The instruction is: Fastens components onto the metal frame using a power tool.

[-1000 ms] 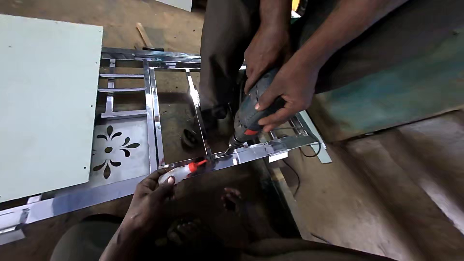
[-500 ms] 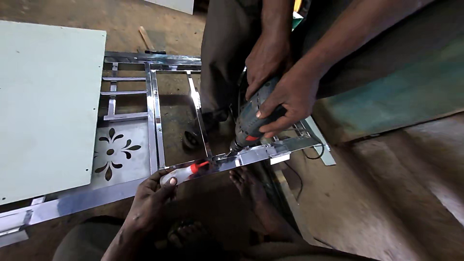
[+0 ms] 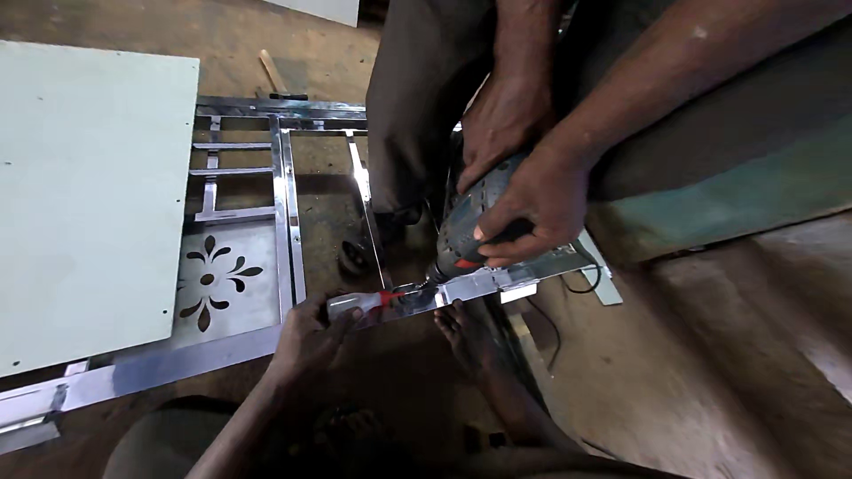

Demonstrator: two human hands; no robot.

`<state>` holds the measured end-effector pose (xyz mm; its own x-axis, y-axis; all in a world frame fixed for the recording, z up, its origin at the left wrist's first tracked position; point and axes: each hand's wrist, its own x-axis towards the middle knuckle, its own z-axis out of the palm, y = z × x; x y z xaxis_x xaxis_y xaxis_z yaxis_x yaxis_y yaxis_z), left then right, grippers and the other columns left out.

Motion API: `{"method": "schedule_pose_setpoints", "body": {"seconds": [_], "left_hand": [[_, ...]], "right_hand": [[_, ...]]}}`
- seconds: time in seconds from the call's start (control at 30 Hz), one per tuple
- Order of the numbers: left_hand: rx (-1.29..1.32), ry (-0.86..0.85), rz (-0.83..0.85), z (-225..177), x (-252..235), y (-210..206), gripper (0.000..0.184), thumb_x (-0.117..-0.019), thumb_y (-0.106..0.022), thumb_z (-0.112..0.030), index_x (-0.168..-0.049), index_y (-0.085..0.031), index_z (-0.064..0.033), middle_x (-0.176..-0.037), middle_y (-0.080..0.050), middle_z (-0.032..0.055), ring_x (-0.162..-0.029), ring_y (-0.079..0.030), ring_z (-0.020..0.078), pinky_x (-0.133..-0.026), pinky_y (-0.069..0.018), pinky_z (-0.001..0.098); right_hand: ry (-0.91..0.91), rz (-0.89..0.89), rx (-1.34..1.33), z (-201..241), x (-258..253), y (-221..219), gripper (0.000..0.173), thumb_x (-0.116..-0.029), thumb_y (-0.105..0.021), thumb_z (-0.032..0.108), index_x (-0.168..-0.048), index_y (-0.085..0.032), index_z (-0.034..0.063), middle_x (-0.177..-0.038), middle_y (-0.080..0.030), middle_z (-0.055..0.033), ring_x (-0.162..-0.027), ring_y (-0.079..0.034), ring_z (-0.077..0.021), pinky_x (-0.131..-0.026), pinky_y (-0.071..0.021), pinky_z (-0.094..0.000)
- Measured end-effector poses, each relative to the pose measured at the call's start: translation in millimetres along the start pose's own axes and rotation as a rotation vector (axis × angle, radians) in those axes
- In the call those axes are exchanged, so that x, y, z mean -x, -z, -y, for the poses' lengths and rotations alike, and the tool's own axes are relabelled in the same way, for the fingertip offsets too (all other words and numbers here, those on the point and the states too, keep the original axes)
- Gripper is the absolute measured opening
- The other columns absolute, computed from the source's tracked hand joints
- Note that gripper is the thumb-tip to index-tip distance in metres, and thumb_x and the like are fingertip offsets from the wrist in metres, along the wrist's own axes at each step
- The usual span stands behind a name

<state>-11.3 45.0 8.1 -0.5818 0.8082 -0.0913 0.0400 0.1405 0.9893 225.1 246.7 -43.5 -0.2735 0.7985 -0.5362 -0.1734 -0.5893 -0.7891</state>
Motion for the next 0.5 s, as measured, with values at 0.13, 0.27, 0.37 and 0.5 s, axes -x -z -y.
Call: {"method": "schedule_pose_setpoints", "body": {"seconds": [0.13,0.27,0.37,0.5], "left_hand": [[-0.077,0.118,0.075,8,-31,-13,0.031,-0.0935,-0.074,-0.025,-0.121,-0.068,-0.0102,-0.086,-0.073,0.0043,-0.067,-0.070,0.0154,-0.065,-0.0626,0.0370],[-0.098,0.176,0.119,9,-48,-19,0.028,-0.0949,-0.074,-0.024,-0.119,-0.068,-0.0095,-0.082,-0.072,0.0052,-0.064,-0.068,0.0157,-0.063,-0.0610,0.0365],[-0.109,0.161,0.137,9,-51,-20,0.027,-0.0952,-0.074,-0.025,-0.117,-0.069,-0.0108,-0.080,-0.072,0.0040,-0.061,-0.068,0.0145,-0.061,-0.0605,0.0353],[-0.085,0.158,0.149,7,-52,-21,0.024,-0.0951,-0.074,-0.024,-0.115,-0.069,-0.0101,-0.082,-0.072,0.0049,-0.062,-0.067,0.0149,-0.062,-0.0601,0.0352]], "right_hand": [[0.009,0.027,0.032,-1,-3,3,0.026,-0.1083,-0.049,0.015,-0.117,-0.058,-0.0072,-0.097,-0.072,-0.0187,-0.086,-0.073,-0.0259,-0.080,-0.0623,-0.0381],[0.027,0.064,0.082,-2,-6,7,0.027,-0.1088,-0.049,0.016,-0.116,-0.059,-0.0078,-0.097,-0.072,-0.0191,-0.088,-0.073,-0.0262,-0.082,-0.0618,-0.0387],[0.019,0.058,0.062,-1,-3,7,0.027,-0.1081,-0.050,0.016,-0.116,-0.059,-0.0079,-0.098,-0.072,-0.0198,-0.087,-0.073,-0.0263,-0.082,-0.0620,-0.0383],[0.020,0.048,0.070,1,-2,5,0.027,-0.1080,-0.051,0.016,-0.115,-0.060,-0.0084,-0.097,-0.072,-0.0199,-0.087,-0.073,-0.0265,-0.082,-0.0618,-0.0383]]}}
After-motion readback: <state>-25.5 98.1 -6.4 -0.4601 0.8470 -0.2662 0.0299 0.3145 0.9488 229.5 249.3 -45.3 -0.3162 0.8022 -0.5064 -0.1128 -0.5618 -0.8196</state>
